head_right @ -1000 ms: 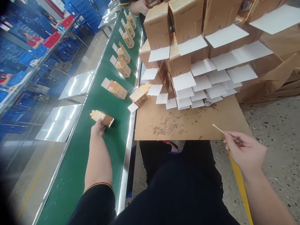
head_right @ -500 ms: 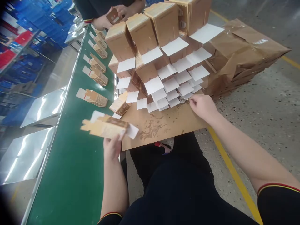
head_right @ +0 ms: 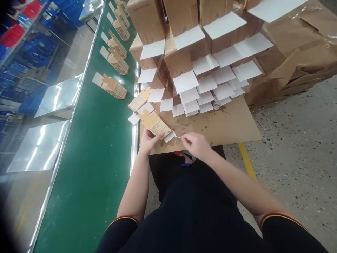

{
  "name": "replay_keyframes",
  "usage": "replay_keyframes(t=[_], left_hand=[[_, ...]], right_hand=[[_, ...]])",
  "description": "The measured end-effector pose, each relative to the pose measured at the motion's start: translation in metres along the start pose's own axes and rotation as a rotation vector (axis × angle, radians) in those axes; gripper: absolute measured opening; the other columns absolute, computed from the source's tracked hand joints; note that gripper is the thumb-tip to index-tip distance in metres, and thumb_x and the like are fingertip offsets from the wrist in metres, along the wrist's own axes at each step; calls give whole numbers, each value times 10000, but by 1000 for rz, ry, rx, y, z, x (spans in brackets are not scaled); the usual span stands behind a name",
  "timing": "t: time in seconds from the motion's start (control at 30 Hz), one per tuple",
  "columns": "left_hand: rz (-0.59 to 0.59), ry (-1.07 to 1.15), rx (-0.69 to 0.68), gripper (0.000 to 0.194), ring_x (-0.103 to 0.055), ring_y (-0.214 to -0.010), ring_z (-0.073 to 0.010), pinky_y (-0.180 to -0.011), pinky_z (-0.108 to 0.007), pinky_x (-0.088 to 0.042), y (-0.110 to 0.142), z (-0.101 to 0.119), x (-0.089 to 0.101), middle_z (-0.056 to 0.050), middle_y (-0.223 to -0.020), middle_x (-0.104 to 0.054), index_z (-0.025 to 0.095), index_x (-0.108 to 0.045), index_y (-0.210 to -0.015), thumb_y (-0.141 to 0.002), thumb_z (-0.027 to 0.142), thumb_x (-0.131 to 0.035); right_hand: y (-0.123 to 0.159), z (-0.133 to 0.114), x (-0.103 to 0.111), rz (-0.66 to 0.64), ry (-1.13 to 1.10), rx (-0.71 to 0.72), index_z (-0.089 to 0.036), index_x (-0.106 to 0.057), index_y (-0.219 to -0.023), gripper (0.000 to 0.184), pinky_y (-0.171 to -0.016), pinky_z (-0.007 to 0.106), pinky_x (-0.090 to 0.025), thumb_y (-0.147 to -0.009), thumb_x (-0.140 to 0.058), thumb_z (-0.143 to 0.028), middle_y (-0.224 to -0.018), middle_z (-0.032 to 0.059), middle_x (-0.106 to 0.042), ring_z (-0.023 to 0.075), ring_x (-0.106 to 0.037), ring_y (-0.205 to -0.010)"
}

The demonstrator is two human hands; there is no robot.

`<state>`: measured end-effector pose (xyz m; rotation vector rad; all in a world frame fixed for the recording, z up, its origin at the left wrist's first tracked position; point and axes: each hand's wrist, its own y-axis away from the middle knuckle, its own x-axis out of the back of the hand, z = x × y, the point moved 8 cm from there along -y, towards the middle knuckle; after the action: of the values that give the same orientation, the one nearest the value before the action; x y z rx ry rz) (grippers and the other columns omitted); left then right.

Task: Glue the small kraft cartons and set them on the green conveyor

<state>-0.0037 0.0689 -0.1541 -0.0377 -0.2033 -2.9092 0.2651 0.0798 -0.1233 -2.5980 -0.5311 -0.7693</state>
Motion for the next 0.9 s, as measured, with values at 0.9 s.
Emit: replay_keyframes(t=[0.9], left_hand=[[81,-381,-151,645,-729,-1375,-419,-1219,-581,-557,27,2,-17,-164,-1368,-772,269,-713,-1306,-749,361,-1025]], right_hand=[[58,-15,31,155,-137,-132,-260,-833,-899,237,-608,294,-617,-1068,-675,-308,-738,22,-768,165,-666,-593]])
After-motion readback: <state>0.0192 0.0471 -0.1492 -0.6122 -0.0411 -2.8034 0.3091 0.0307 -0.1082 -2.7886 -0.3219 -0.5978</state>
